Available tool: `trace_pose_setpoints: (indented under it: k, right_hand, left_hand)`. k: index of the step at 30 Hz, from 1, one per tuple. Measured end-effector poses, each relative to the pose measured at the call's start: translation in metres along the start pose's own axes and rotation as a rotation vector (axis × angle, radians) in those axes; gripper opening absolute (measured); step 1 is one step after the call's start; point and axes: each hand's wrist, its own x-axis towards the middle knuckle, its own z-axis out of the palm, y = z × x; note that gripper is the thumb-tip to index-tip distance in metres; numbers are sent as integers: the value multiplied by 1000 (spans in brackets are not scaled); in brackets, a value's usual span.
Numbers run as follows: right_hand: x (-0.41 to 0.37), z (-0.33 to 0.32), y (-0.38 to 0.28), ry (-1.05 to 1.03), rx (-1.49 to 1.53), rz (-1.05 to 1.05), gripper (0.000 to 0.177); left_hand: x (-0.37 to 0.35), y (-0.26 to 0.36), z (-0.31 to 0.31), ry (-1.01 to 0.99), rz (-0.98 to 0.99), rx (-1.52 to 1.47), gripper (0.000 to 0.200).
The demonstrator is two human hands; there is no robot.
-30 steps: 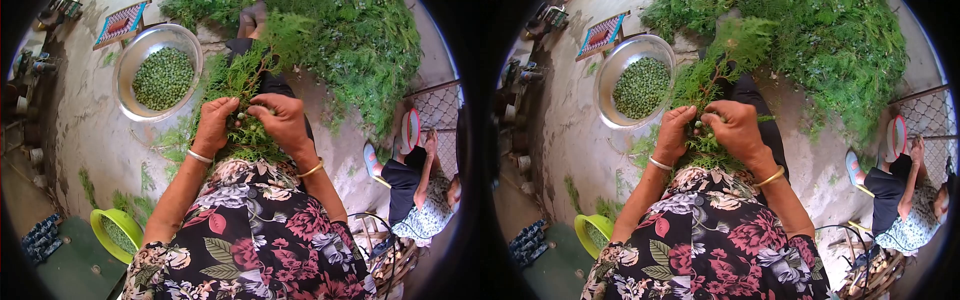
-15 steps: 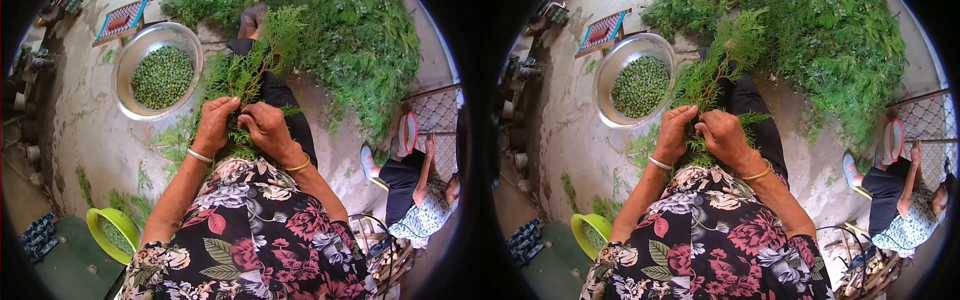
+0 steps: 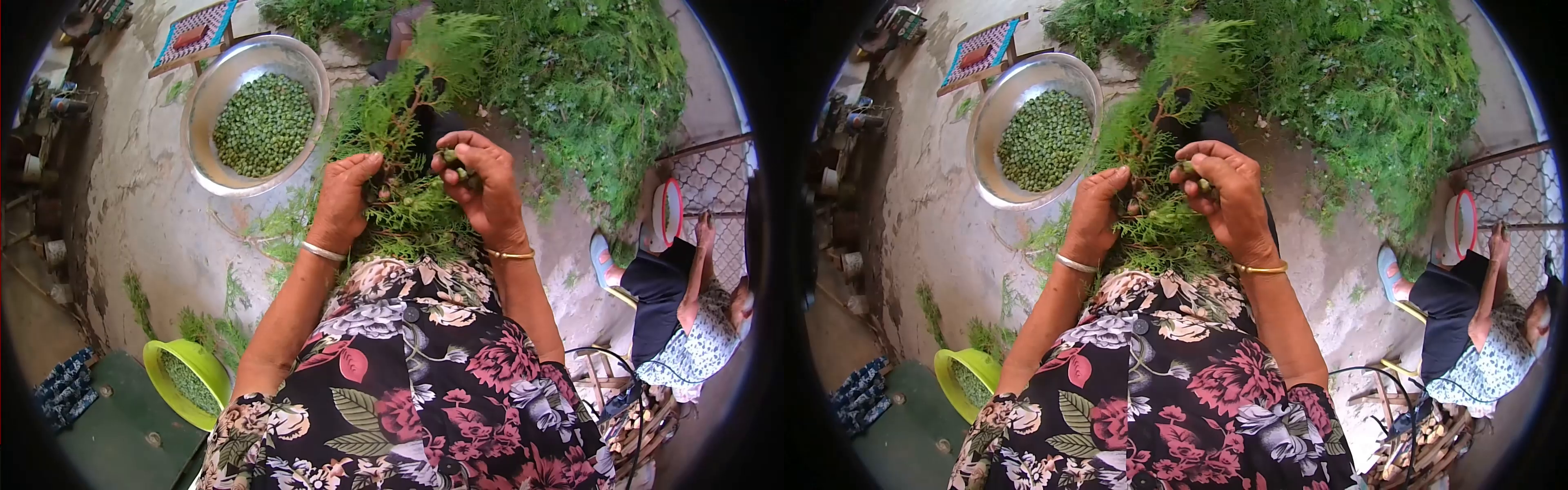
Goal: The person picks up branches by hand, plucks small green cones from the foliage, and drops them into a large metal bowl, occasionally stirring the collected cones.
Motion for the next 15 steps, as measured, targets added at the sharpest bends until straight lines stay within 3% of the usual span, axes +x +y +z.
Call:
trace_pose_setpoints:
  k: [6,8,10,12,15]
  right_hand:
    - [-25,-1,-14,-69,-156,-54,12]
    - [-36,11,-18,-94,-520,-190,9]
    - [-36,9,-1,-107,-566,-210,9]
    - [-33,6,18,-59,-898,-390,14]
    - [-26,7,35,-95,-997,-562,21]
  left_hand:
    - [6,-1,-8,43,-5,-79,19]
    - [7,-2,-9,54,-2,-101,20]
    - [7,-2,-11,40,6,-138,17]
    - [8,-3,-12,24,9,-138,18]
    - [7,-3,-12,-1,12,-143,18]
